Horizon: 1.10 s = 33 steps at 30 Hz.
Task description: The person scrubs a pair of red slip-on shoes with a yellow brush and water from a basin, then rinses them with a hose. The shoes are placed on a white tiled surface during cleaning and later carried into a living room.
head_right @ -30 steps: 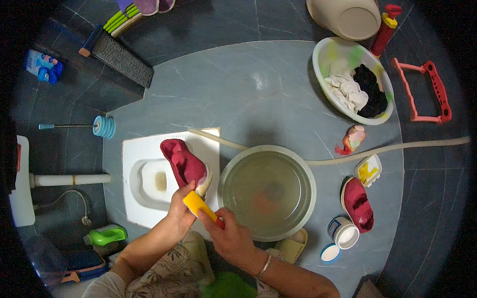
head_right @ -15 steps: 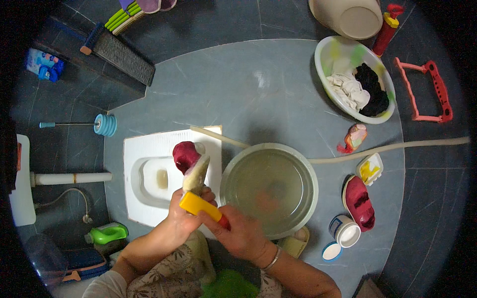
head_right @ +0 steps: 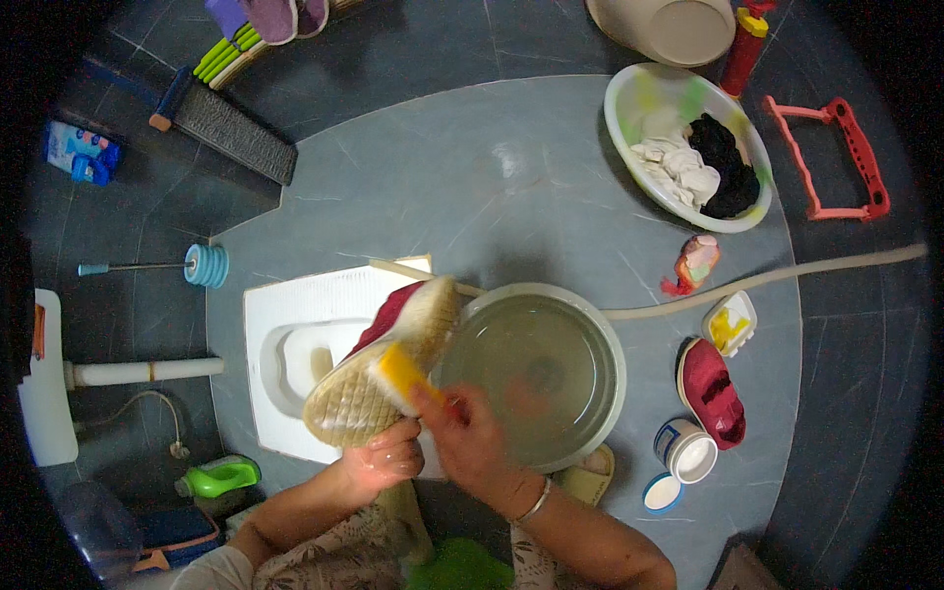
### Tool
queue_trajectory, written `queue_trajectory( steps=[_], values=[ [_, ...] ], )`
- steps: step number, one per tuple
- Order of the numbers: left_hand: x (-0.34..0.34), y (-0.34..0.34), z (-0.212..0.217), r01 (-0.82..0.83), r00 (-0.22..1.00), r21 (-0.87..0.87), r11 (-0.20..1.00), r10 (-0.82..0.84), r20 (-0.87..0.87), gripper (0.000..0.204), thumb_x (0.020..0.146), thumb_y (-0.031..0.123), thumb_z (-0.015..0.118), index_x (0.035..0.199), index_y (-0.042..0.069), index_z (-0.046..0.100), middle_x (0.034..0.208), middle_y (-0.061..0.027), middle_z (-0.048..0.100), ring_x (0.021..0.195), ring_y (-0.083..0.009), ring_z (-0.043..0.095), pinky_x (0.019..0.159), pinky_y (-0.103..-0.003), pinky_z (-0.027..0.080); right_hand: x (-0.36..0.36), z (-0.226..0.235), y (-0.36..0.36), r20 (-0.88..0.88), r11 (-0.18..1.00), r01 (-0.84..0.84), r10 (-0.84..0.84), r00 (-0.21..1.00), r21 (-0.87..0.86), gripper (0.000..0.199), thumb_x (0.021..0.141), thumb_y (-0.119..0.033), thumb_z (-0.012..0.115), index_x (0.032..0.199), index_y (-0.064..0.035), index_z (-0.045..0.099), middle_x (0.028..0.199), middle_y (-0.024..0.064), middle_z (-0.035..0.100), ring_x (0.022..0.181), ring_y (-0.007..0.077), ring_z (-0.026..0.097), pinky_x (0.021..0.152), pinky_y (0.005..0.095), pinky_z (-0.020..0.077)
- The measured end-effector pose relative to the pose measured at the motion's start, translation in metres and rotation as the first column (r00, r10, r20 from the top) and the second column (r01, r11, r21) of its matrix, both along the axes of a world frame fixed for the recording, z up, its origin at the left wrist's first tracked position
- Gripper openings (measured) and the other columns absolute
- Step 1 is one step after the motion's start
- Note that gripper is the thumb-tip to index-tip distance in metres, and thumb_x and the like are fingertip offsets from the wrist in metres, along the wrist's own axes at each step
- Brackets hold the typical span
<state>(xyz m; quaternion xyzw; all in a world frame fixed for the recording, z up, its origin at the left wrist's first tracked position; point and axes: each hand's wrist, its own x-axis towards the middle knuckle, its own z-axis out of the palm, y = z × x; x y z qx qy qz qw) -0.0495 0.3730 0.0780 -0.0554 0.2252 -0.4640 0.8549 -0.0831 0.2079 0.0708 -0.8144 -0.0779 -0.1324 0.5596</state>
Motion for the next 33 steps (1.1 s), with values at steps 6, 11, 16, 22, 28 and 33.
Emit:
queue_trajectory(
  steps=[6,11,16,22,28,33],
  values=[
    [0.000,0.007,-0.012,0.038,0.998,-0.141,0.989,-0.032,0.047,0.044,0.093,0.047,0.041,0.110,0.007,0.045,0.057,-0.0035,0.045,0.036,-0.0111,0.034,0.041,-0.025,0.031,-0.008,0.008,0.004,-0.042,0.999,0.049,-0.049,0.998,0.011,0.045,0.081,0.005,0.056,0.125,-0.0064,0.054,0.102,0.0137,0.047,0.078,0.0222,0.052,0.067,0.0306,0.0473],
    [0.004,0.009,-0.012,0.096,0.995,-0.126,0.987,-0.091,0.047,0.046,0.093,0.047,0.042,0.111,0.005,0.043,0.059,-0.0051,0.046,0.038,-0.0124,0.035,0.046,-0.025,0.032,0.011,-0.004,-0.007,-0.102,0.982,0.162,-0.152,0.983,0.093,0.046,0.086,-0.002,0.056,0.131,-0.0103,0.050,0.099,0.0129,0.047,0.071,0.0229,0.052,0.065,0.0331,0.0475],
    [0.021,0.013,-0.029,0.050,0.923,0.168,0.984,-0.110,0.368,0.047,0.081,0.042,0.063,0.108,0.006,0.048,0.075,-0.0064,0.054,0.054,-0.0152,0.047,0.051,-0.029,0.037,-0.008,-0.012,-0.048,-0.352,0.978,0.179,-0.131,0.927,0.109,0.055,0.089,-0.020,0.057,0.139,-0.0091,0.037,0.093,0.0144,0.053,0.074,0.0230,0.056,0.066,0.0340,0.0471],
    [0.066,-0.001,-0.028,-0.095,0.917,0.911,0.401,-0.321,0.238,0.031,0.089,0.041,0.054,0.090,0.010,0.053,0.059,-0.0008,0.045,0.043,-0.0122,0.038,0.042,-0.025,0.031,-0.048,-0.041,-0.133,-0.558,0.845,0.513,-0.500,0.662,-0.149,0.033,0.082,-0.020,0.065,0.109,-0.0035,0.055,0.083,0.0182,0.062,0.071,0.0261,0.060,0.065,0.0379,0.0484],
    [0.145,-0.015,-0.074,0.051,0.887,0.937,0.345,-0.446,0.116,0.032,0.089,0.043,0.055,0.086,0.012,0.049,0.057,0.0020,0.040,0.041,-0.0093,0.032,0.038,-0.023,0.025,-0.108,-0.065,-0.269,-0.144,0.477,0.593,-0.842,0.520,-0.648,0.019,0.079,-0.005,0.062,0.095,-0.0026,0.053,0.079,0.0188,0.056,0.071,0.0370,0.056,0.065,0.0409,0.0452],
    [0.178,-0.046,-0.100,0.046,0.847,0.987,0.154,-0.530,0.043,0.039,0.091,0.050,0.049,0.084,0.012,0.049,0.055,0.0025,0.039,0.042,-0.0077,0.029,0.036,-0.023,0.020,-0.148,-0.105,-0.329,-0.288,0.445,0.542,-0.890,0.353,-0.712,0.017,0.079,-0.006,0.064,0.088,-0.0026,0.050,0.073,0.0171,0.058,0.064,0.0358,0.054,0.061,0.0410,0.0456]
  ],
)
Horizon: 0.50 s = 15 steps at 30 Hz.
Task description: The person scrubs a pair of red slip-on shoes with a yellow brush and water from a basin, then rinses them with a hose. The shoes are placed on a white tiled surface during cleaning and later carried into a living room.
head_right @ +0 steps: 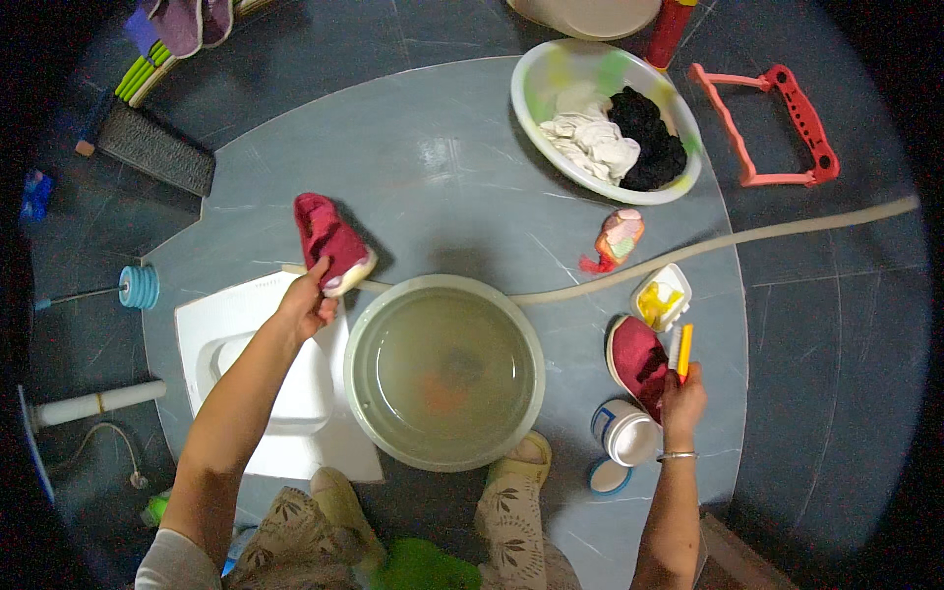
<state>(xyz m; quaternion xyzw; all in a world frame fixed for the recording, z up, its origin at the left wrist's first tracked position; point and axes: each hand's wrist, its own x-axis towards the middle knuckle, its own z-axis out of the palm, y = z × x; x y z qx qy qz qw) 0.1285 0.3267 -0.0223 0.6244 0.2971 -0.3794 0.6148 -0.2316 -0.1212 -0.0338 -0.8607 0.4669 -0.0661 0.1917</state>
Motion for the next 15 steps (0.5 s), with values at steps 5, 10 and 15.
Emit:
queue_trajectory(
  steps=[5,10,15],
  values=[
    [0.014,-0.019,-0.021,-0.079,0.981,0.030,0.996,0.072,0.179,0.049,0.087,0.055,0.054,0.098,0.007,0.051,0.070,-0.0029,0.053,0.053,-0.0124,0.051,0.041,-0.023,0.040,0.001,-0.013,-0.010,0.173,0.940,0.035,-0.100,0.980,0.340,0.019,0.079,-0.002,0.066,0.083,-0.0050,0.048,0.065,0.0019,0.053,0.054,0.0112,0.047,0.049,0.0299,0.0416],
    [0.006,-0.016,-0.001,-0.195,0.954,0.006,0.981,0.188,0.235,0.061,0.089,0.046,0.055,0.126,0.001,0.037,0.107,-0.0126,0.055,0.079,-0.0172,0.061,0.055,-0.025,0.052,0.003,-0.001,-0.003,0.370,0.854,0.102,-0.325,0.870,0.510,0.019,0.082,0.002,0.061,0.096,-0.0037,0.049,0.084,0.0017,0.057,0.074,0.0103,0.054,0.063,0.0248,0.0450],
    [-0.035,-0.018,0.032,-0.039,0.860,0.001,0.999,0.033,0.509,0.047,0.091,0.033,0.055,0.127,0.005,0.039,0.106,-0.0101,0.056,0.078,-0.0150,0.059,0.062,-0.027,0.047,-0.016,0.012,-0.002,0.631,0.939,0.057,-0.273,0.726,0.340,0.036,0.084,0.000,0.062,0.117,0.0004,0.048,0.099,0.0063,0.059,0.085,0.0140,0.056,0.076,0.0278,0.0482]
  ],
)
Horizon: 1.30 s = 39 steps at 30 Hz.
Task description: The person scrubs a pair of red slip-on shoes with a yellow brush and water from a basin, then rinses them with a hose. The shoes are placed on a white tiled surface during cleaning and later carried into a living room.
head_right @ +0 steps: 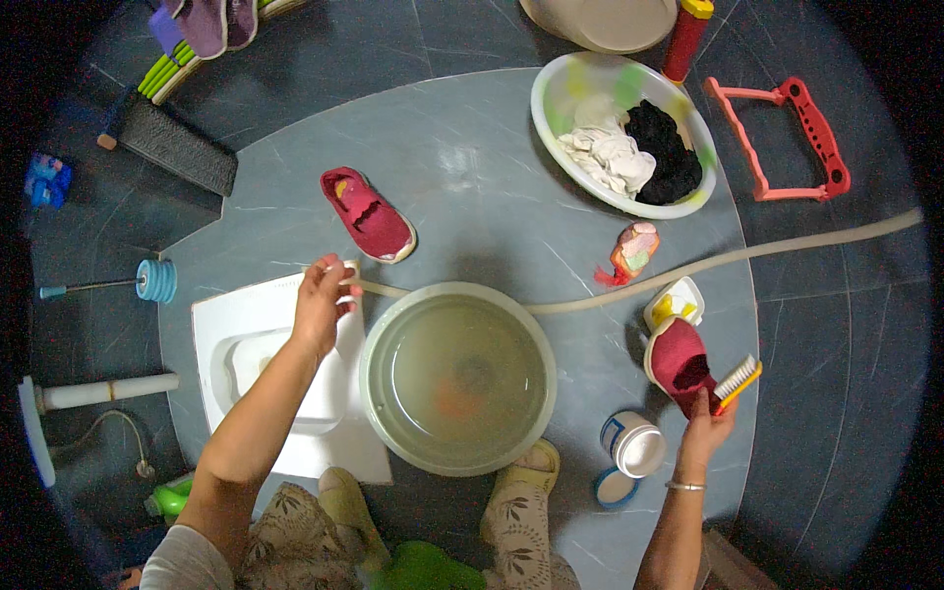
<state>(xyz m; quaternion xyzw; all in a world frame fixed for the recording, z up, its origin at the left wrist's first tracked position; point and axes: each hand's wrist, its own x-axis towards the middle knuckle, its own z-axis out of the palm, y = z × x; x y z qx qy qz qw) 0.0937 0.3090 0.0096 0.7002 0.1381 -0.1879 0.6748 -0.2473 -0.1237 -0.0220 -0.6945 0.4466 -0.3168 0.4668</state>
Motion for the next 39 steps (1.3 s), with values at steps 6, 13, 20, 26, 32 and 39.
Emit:
queue_trajectory(
  steps=[6,13,20,26,32,39],
  values=[
    [-0.067,0.012,0.047,0.521,0.853,-0.056,0.852,-0.518,0.058,0.043,0.092,0.014,0.054,0.131,0.005,0.037,0.103,-0.0070,0.058,0.081,-0.0137,0.058,0.068,-0.026,0.047,0.067,0.110,0.100,0.092,0.993,-0.071,0.062,0.994,0.092,0.028,0.085,-0.011,0.067,0.106,-0.0026,0.052,0.088,0.0006,0.055,0.073,0.0086,0.050,0.064,0.0222,0.0435],
    [-0.109,0.054,0.070,0.490,0.868,-0.364,0.792,-0.481,0.122,0.069,0.082,0.002,0.056,0.143,0.012,0.024,0.133,-0.0069,0.043,0.121,-0.0178,0.042,0.095,-0.032,0.040,0.156,0.184,0.248,0.433,0.578,-0.539,0.325,0.841,0.613,0.022,0.085,-0.001,0.060,0.083,-0.0131,0.042,0.066,-0.0038,0.045,0.052,0.0057,0.041,0.044,0.0206,0.0338],
    [-0.120,0.101,0.035,0.123,0.991,-0.631,0.766,-0.064,0.116,0.062,0.077,0.001,0.059,0.134,0.011,0.038,0.123,-0.0049,0.053,0.116,-0.0181,0.048,0.092,-0.030,0.041,0.192,0.175,0.361,0.298,0.385,-0.698,0.703,0.646,0.605,0.019,0.086,-0.005,0.059,0.096,-0.0104,0.045,0.074,-0.0010,0.048,0.053,0.0085,0.047,0.045,0.0213,0.0362],
    [-0.102,0.125,0.048,-0.378,0.906,-0.657,0.652,0.406,-0.118,0.043,0.086,0.017,0.061,0.126,0.010,0.045,0.118,-0.0071,0.056,0.107,-0.0214,0.055,0.094,-0.038,0.045,0.226,0.169,0.380,0.214,0.180,-0.786,0.905,0.368,0.591,0.025,0.093,-0.020,0.053,0.109,-0.0034,0.046,0.085,0.0047,0.060,0.056,0.0101,0.056,0.047,0.0217,0.0420],
    [-0.120,0.171,0.012,-0.640,0.765,-0.544,0.544,0.376,-0.524,0.033,0.090,0.029,0.054,0.116,0.009,0.053,0.106,-0.0076,0.061,0.097,-0.0226,0.058,0.087,-0.040,0.048,0.208,0.133,0.371,-0.114,0.284,-0.919,0.958,0.262,0.273,0.045,0.094,-0.019,0.047,0.136,-0.0053,0.037,0.099,0.0111,0.062,0.079,0.0191,0.059,0.075,0.0323,0.0483],
    [-0.127,0.168,0.015,-0.597,0.780,-0.511,0.618,0.298,-0.550,0.032,0.093,0.038,0.048,0.110,0.011,0.055,0.094,-0.0081,0.062,0.084,-0.0229,0.061,0.074,-0.040,0.053,0.181,0.136,0.397,-0.195,-0.030,-0.980,0.978,-0.069,0.194,0.043,0.091,-0.012,0.053,0.133,-0.0128,0.047,0.081,0.0152,0.052,0.073,0.0293,0.056,0.068,0.0368,0.0468]
  ],
)
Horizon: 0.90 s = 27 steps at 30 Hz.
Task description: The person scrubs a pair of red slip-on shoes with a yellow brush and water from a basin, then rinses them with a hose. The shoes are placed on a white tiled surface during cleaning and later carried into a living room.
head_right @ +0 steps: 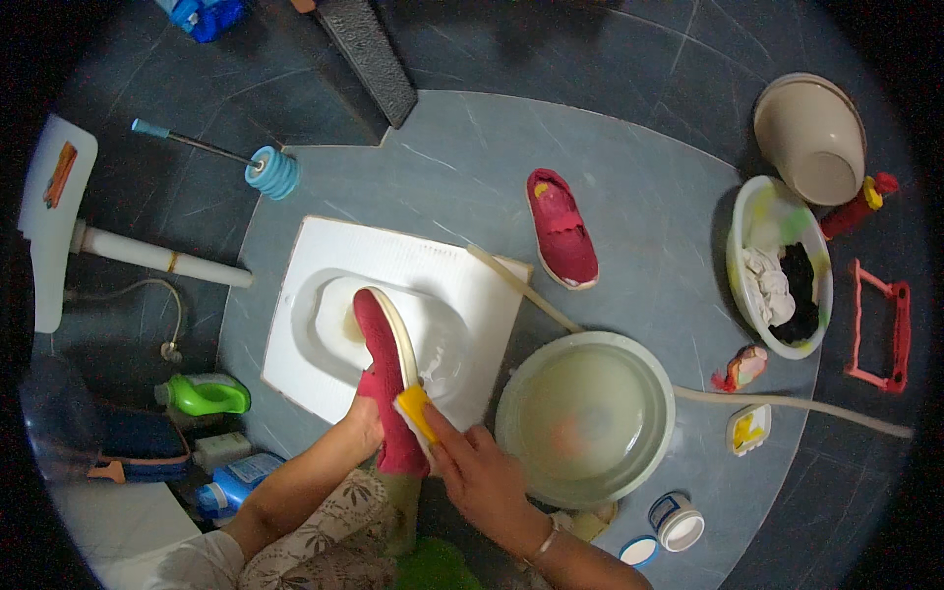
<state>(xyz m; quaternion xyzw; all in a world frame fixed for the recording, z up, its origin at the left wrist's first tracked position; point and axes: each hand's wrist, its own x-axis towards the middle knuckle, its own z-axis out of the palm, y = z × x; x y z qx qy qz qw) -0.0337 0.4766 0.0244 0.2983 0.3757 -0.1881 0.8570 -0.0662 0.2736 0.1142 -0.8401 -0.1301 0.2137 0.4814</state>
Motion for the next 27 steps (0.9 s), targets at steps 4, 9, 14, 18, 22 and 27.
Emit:
queue_trajectory(
  steps=[4,9,14,18,22,27],
  values=[
    [-0.004,-0.035,0.036,0.194,0.978,0.128,0.973,-0.183,-0.095,0.027,0.095,0.032,0.047,0.115,0.013,0.051,0.090,-0.0053,0.060,0.076,-0.0187,0.061,0.065,-0.035,0.053,0.034,-0.012,0.009,0.220,0.986,0.149,-0.164,0.962,0.081,0.044,0.090,-0.011,0.054,0.133,-0.0136,0.046,0.076,0.0145,0.048,0.065,0.0292,0.052,0.058,0.0377,0.0441],
    [-0.005,-0.035,0.026,0.239,0.968,0.164,0.957,-0.248,0.037,0.024,0.095,0.032,0.046,0.111,0.014,0.053,0.084,-0.0046,0.060,0.069,-0.0189,0.061,0.059,-0.032,0.053,0.044,-0.010,0.002,0.272,0.985,0.157,-0.170,0.947,0.071,0.046,0.088,-0.012,0.057,0.133,-0.0146,0.048,0.074,0.0143,0.048,0.062,0.0279,0.051,0.056,0.0375,0.0432],
    [-0.003,-0.028,0.005,0.179,0.953,0.222,0.958,-0.225,0.202,0.024,0.094,0.028,0.050,0.109,0.011,0.055,0.091,-0.0038,0.062,0.077,-0.0167,0.062,0.067,-0.032,0.054,-0.009,-0.013,-0.009,0.191,0.981,0.158,-0.177,0.965,0.111,0.047,0.087,-0.012,0.058,0.133,-0.0163,0.048,0.073,0.0137,0.048,0.062,0.0266,0.052,0.056,0.0367,0.0435],
    [-0.014,-0.022,-0.007,0.326,0.847,0.152,0.933,-0.359,0.391,0.049,0.087,0.025,0.062,0.129,0.008,0.043,0.110,-0.0025,0.058,0.097,-0.0138,0.058,0.086,-0.029,0.048,0.051,0.011,-0.016,0.336,0.942,0.305,-0.335,0.880,0.140,0.044,0.088,-0.010,0.056,0.131,-0.0149,0.050,0.075,0.0124,0.049,0.064,0.0252,0.053,0.058,0.0351,0.0434],
    [-0.018,-0.021,-0.005,0.401,0.703,0.211,0.892,-0.447,0.554,0.061,0.085,0.028,0.066,0.134,0.006,0.037,0.119,-0.0040,0.055,0.105,-0.0136,0.055,0.092,-0.029,0.043,0.054,-0.003,-0.026,0.239,0.966,0.255,-0.256,0.937,0.036,0.043,0.089,-0.010,0.054,0.132,-0.0134,0.049,0.075,0.0120,0.049,0.066,0.0242,0.053,0.063,0.0340,0.0433],
    [0.001,-0.029,0.011,0.406,0.787,0.250,0.879,-0.476,0.394,0.059,0.085,0.024,0.065,0.133,0.005,0.038,0.117,-0.0052,0.056,0.104,-0.0140,0.055,0.089,-0.029,0.046,0.017,-0.004,-0.042,0.150,0.912,0.360,-0.391,0.908,0.196,0.042,0.090,-0.011,0.054,0.132,-0.0109,0.049,0.077,0.0134,0.053,0.067,0.0246,0.053,0.062,0.0348,0.0436]
  ],
)
